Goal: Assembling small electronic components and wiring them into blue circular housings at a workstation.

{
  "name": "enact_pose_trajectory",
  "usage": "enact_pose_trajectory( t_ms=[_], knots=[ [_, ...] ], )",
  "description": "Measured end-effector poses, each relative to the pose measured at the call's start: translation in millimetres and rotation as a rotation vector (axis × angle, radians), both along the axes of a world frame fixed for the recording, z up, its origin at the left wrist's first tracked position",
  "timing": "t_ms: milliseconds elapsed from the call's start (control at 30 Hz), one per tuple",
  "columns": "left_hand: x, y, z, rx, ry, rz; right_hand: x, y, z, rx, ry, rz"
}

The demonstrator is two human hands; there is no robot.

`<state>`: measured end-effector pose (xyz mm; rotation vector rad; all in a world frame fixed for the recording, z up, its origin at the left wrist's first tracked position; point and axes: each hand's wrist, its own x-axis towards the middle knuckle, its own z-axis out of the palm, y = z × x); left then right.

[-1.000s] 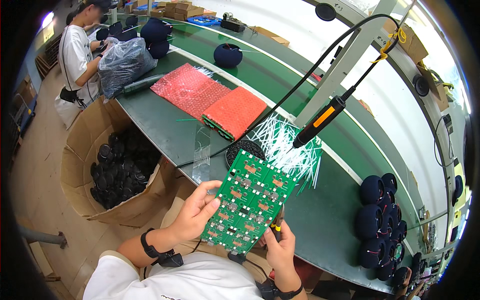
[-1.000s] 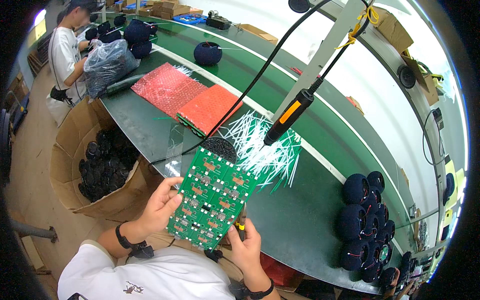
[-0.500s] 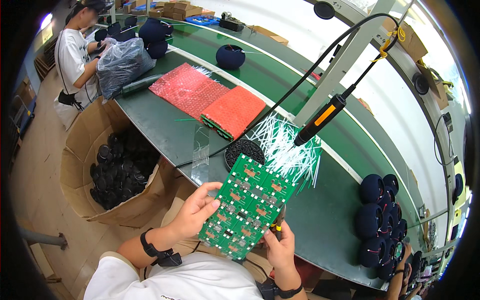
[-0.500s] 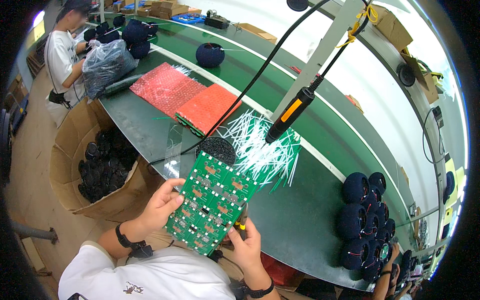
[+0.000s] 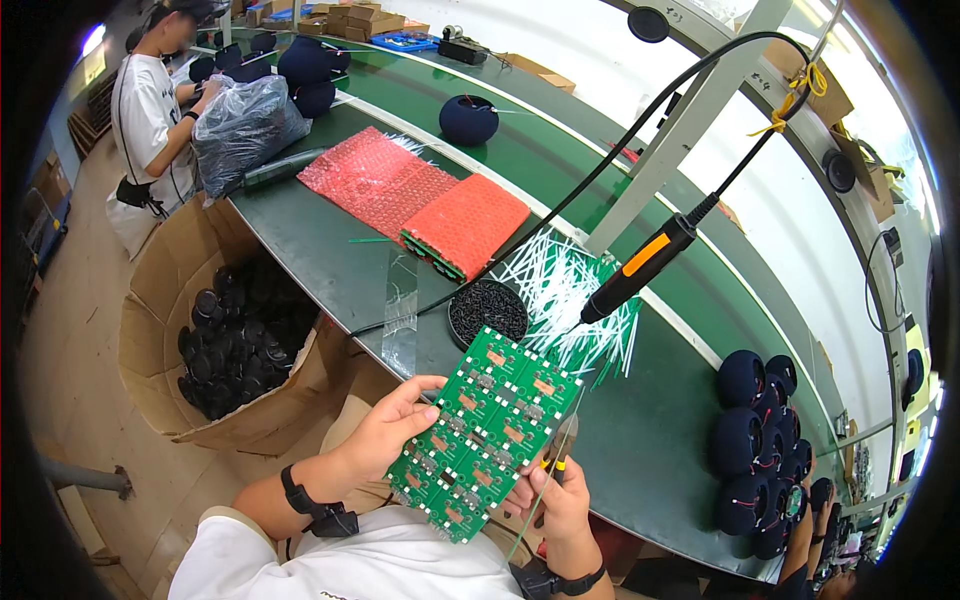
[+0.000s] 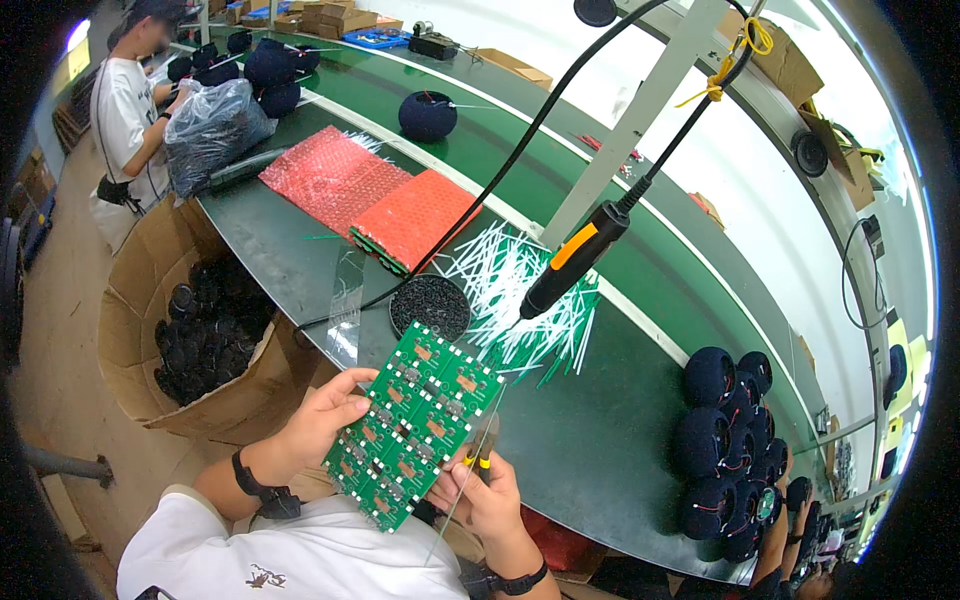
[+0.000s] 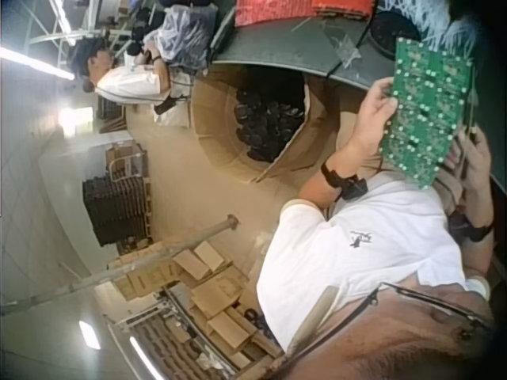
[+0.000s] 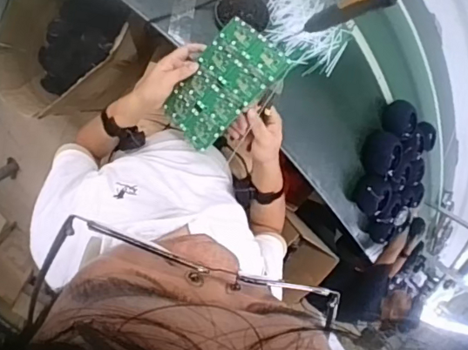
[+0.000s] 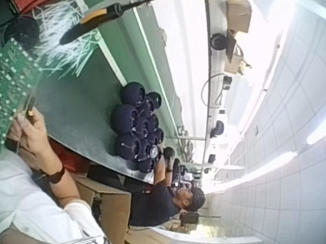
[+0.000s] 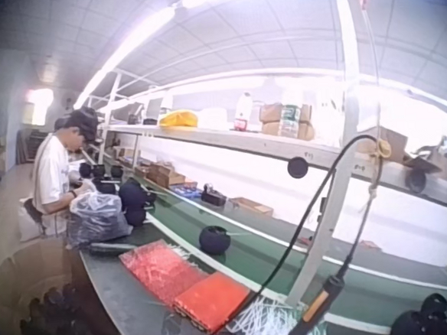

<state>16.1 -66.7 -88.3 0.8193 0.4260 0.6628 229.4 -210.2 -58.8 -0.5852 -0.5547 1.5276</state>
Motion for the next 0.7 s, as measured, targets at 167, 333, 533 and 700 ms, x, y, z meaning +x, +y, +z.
enact_pose_trajectory(
  t_ms=[167,333,533,700],
  knots=[
    [-7.4,2.9,-5.0,-0.121,-0.081,0.084,30.1,16.9,22.2,-0.196,-0.371,-0.396],
    [-18.6,2.9,-7.6,-0.027,0.007,0.073,143.3,95.2,28.7,-0.425,-0.883,-0.556],
    [-21.8,-2.4,3.9,0.077,0.110,-0.129,236.6,153.4,6.8,-0.701,-1.560,-0.397],
    [-32.8,11.5,12.7,0.335,0.223,-0.300,199.9,114.3,24.3,-0.398,-1.528,-0.618]
  ],
)
